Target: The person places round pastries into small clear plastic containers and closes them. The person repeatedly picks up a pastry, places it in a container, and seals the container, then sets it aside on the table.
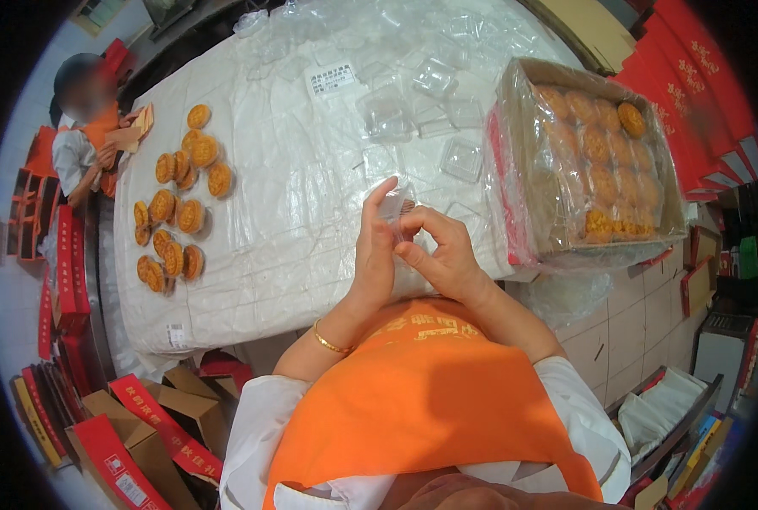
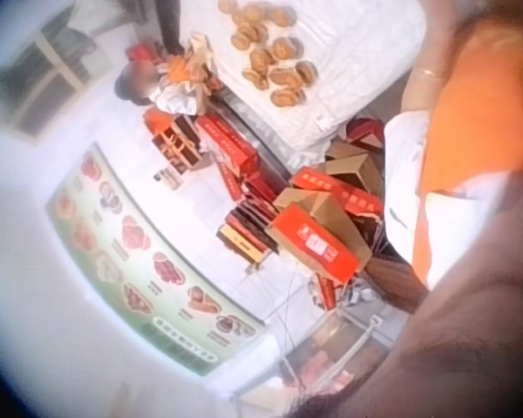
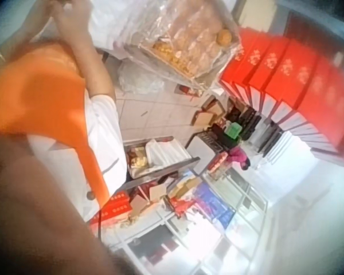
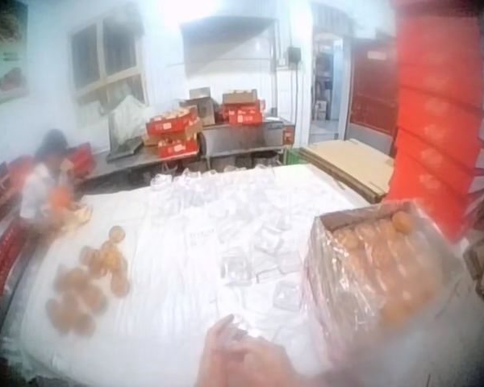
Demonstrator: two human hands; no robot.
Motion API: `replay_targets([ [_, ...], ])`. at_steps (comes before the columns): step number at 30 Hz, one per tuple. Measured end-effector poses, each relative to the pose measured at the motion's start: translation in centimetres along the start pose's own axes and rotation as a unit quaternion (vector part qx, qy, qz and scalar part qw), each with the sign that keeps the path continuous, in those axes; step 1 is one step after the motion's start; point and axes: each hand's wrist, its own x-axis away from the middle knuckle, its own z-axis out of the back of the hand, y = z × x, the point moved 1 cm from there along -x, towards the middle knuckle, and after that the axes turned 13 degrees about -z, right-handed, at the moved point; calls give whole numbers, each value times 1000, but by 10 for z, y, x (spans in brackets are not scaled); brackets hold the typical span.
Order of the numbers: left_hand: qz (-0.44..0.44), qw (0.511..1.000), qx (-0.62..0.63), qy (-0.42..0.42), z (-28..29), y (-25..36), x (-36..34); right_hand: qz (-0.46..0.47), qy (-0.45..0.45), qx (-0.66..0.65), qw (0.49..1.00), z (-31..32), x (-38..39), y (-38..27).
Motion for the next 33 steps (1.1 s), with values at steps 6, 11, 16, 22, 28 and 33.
replay_targets([
  [6, -13, 999, -28, 8, 5, -5, 2, -5, 17, 16, 1000, -2, 2, 3],
  [11, -26, 996, -82, -1, 6, 1, 3, 6, 26, 6, 1000, 2, 2, -12],
  [16, -58, 990, -126, 6, 6, 1, 2, 16, 44, 66, 997, -1, 3, -9],
  [22, -57, 989, -137, -1, 10, -1, 4, 42, 67, 82, 993, -3, 3, -7],
  [28, -89, 974, -208, 10, 7, 5, 2, 74, 100, 146, 982, 0, 4, -12],
  [33, -97, 957, -271, 24, 27, 0, -10, -35, 151, 53, 987, 12, 4, -2],
])
